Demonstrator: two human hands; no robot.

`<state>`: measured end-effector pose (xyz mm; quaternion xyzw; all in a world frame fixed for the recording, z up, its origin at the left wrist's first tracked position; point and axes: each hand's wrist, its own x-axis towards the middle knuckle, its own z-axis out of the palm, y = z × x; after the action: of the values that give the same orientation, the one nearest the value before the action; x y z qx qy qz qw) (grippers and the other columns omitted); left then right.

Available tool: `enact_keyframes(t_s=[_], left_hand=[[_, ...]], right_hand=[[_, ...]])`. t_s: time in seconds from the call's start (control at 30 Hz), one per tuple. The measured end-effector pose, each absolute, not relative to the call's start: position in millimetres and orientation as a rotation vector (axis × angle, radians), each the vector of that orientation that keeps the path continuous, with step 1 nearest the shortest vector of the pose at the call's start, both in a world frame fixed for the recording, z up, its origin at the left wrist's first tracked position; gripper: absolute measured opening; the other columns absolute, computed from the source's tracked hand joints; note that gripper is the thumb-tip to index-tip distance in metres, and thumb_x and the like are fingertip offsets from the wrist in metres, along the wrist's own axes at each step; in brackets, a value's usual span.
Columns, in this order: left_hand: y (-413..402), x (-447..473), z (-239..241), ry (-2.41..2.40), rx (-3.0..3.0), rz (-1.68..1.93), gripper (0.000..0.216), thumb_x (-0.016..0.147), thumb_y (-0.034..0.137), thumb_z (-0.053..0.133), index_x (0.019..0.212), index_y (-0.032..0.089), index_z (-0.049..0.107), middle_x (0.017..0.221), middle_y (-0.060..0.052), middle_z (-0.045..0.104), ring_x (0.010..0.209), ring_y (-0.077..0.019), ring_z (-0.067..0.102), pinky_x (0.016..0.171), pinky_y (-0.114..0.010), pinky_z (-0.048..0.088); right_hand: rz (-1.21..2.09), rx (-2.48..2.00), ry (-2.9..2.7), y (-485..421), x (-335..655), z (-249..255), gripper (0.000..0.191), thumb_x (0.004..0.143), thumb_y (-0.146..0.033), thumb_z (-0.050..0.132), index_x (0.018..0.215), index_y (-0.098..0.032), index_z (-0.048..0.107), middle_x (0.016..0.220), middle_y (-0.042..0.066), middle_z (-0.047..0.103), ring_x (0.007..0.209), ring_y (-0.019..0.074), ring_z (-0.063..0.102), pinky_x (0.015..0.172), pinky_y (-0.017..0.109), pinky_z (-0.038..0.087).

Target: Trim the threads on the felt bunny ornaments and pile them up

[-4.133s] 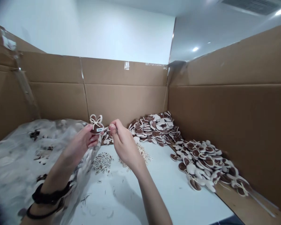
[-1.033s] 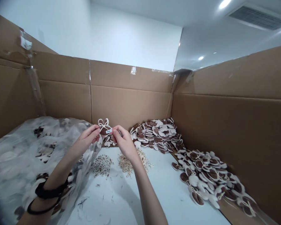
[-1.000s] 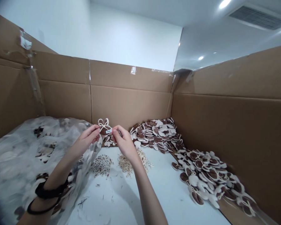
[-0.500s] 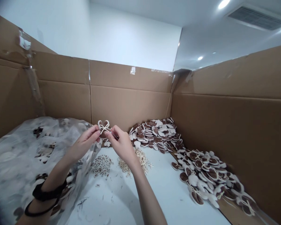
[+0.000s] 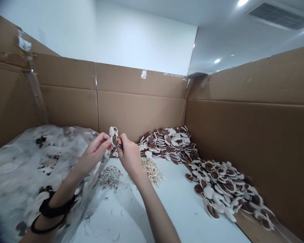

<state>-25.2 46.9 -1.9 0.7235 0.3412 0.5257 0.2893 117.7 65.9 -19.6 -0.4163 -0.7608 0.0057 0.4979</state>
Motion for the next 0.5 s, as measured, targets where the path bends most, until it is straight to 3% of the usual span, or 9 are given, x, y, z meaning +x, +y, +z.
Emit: enact_keyframes(t_s=[0.2,0.37,0.5], left_hand=[[44.9,-24.2,-4.1,0.964,1.987,1.345,0.025,0.089,0.046,0.052,0.092,0.021,0.048,0.081,0.000,0.051,0.074,-0.0152,0.047,0.066,-0.027,0.037],[45.1,-24.4,-8.6,0.811,1.971,1.376,0.034,0.090,0.052,0.048,0.089,0.019,0.058,0.091,-0.004,0.061,0.090,-0.0199,0.054,0.082,-0.029,0.044],[45.9,-24.3,-7.7,0.755,1.914,1.458,0.039,0.091,0.053,0.046,0.106,0.020,0.061,0.114,-0.007,0.062,0.112,-0.0228,0.052,0.098,-0.029,0.040]], right_hand=[[0.084,-0.898,-1.791,46.7,114.3,-15.1,0.009,0.087,-0.019,0.041,0.079,-0.022,0.040,0.067,-0.001,0.053,0.056,0.0145,0.044,0.055,0.024,0.030],[0.146,-0.789,-1.767,31.3,107.5,-12.8,0.013,0.089,-0.020,0.042,0.077,-0.022,0.041,0.063,-0.002,0.047,0.053,0.0131,0.040,0.053,0.024,0.029],[0.160,-0.763,-1.687,26.4,104.2,-13.0,0.019,0.092,-0.024,0.043,0.074,-0.022,0.039,0.059,-0.004,0.042,0.049,0.0114,0.036,0.050,0.024,0.027]])
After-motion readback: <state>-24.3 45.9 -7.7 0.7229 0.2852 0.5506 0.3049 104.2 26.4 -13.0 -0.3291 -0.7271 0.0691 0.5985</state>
